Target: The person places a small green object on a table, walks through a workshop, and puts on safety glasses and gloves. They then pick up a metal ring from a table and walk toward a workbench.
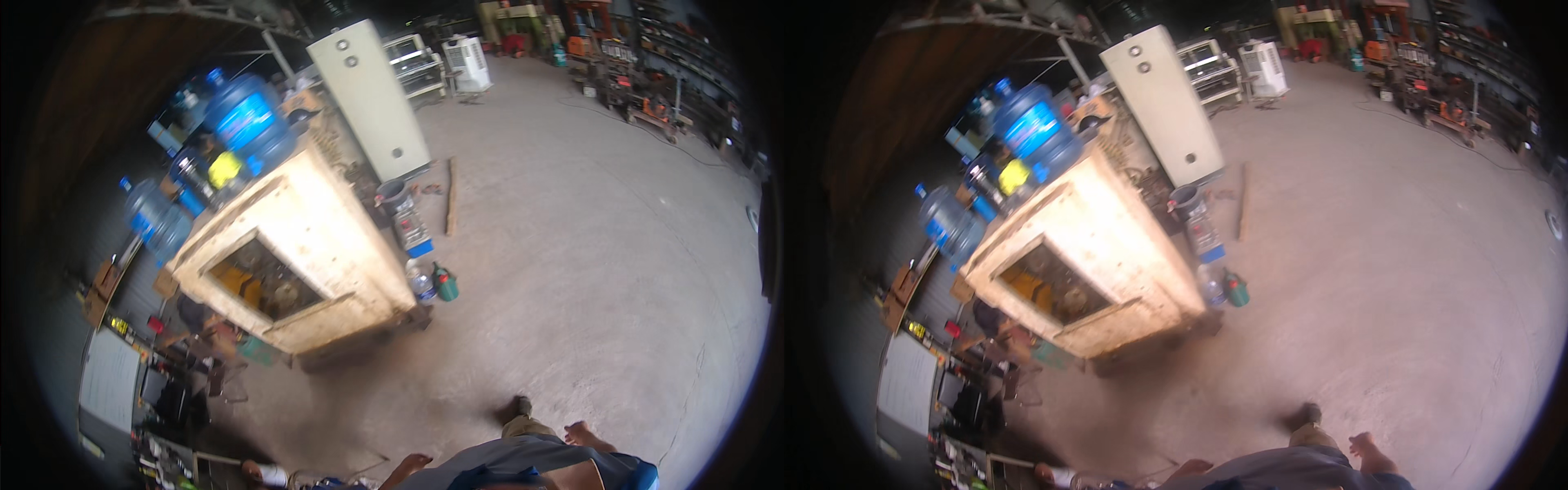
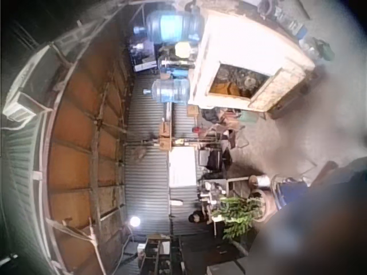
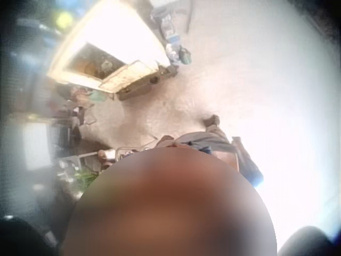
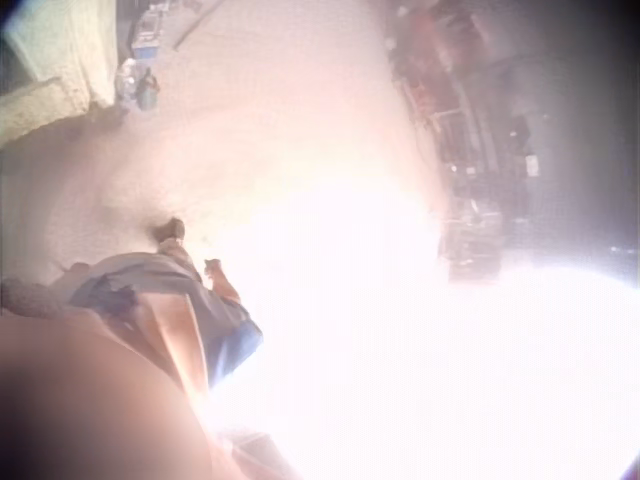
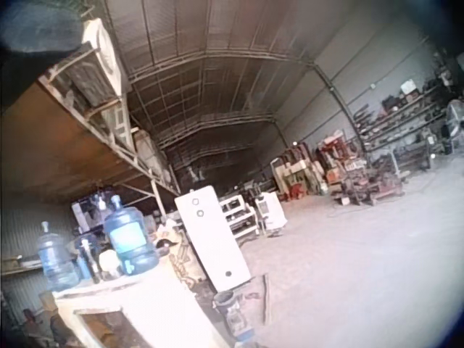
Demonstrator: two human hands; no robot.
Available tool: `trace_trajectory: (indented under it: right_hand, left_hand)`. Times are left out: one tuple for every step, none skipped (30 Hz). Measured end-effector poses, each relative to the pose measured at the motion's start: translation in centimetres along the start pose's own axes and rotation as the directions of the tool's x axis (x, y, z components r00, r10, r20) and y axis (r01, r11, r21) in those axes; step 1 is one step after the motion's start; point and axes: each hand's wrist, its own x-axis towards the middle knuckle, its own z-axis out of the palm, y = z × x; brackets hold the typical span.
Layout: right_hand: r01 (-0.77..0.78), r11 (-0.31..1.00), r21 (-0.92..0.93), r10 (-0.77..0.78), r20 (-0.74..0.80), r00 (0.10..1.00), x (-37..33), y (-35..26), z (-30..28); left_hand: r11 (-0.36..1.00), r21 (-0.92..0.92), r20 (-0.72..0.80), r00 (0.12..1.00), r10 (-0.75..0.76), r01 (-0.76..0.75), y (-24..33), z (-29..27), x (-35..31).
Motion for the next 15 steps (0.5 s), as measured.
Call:
trace_trajectory:
  right_hand:
    - [0.034,0.998,0.05,-0.035,0.005,0.999,-0.1,0.6,-1.3]
    - [0.048,0.996,0.075,-0.047,-0.01,0.999,-0.4,1.1,-2.6]
    - [0.06,0.993,0.099,-0.057,-0.025,0.998,-0.8,1.4,-3.7]
    - [0.076,0.99,0.123,-0.071,-0.043,0.997,-1.2,1.3,-4.7]
    - [0.074,0.987,0.143,-0.065,-0.067,0.996,-1.3,0.8,-5.6]
    - [0.004,0.961,0.278,0.022,-0.091,0.996,-1.2,0.1,-6.5]
    - [-0.001,0.941,0.337,0.036,-0.097,0.995,-0.9,-0.7,-7.2]
    - [-0.021,0.932,0.362,0.073,-0.129,0.989,-0.3,-1.9,-7.9]
    - [-0.032,0.937,0.348,0.09,-0.153,0.984,0.5,-3.4,-8.5]
    - [0.012,0.931,0.365,0.043,-0.142,0.989,1.6,-5.2,-9.1]
    - [0.038,0.934,0.355,0.018,-0.151,0.988,2.8,-7.2,-9.7]
    - [0.045,0.946,0.322,0.012,-0.173,0.985,4.1,-9.6,-10.4]
    - [0.058,0.939,0.34,-0.012,-0.137,0.991,5.7,-12.7,-11.1]
    - [0.023,0.952,0.304,0.019,-0.134,0.991,7.0,-15.7,-12.0]
    - [0.06,0.948,0.312,-0.025,-0.116,0.993,8.1,-18.4,-12.8]
  left_hand:
    - [0.988,-0.099,0.061,0.991,-0.115,0.121,-0.3,-0.1,2.4]
    - [0.972,-0.125,0.104,0.977,-0.185,0.197,-0.3,-0.7,4.7]
    - [0.962,-0.122,0.138,0.964,-0.228,0.245,-0.1,-1.5,7.0]
    - [0.957,-0.108,0.167,0.954,-0.25,0.27,0.3,-2.8,9.2]
    - [0.954,-0.09,0.192,0.945,-0.266,0.287,0.9,-4.3,11.5]
    - [0.952,-0.07,0.216,0.936,-0.276,0.297,1.5,-5.9,13.7]
    - [0.953,-0.052,0.231,0.932,-0.279,0.298,2.1,-7.7,16.0]
    - [0.957,-0.024,0.238,0.931,-0.275,0.289,2.7,-9.6,18.2]
    - [0.965,-0.005,0.238,0.938,-0.253,0.262,3.5,-11.7,20.7]
    - [0.976,0.006,0.224,0.951,-0.214,0.218,4.2,-14.1,23.4]
    - [0.997,-0.062,0.12,0.992,-0.039,0.047,5.1,-16.4,26.3]
    - [0.986,-0.093,0.011,0.991,0.137,-0.135,6.2,-18.8,29.1]
    - [0.979,-0.198,-0.016,0.999,0.048,-0.051,7.2,-20.8,31.6]
    - [0.951,-0.309,-0.043,0.998,-0.041,0.026,8.2,-22.9,34.3]
    - [0.897,-0.429,-0.057,0.988,-0.144,0.107,9.3,-25.0,37.0]
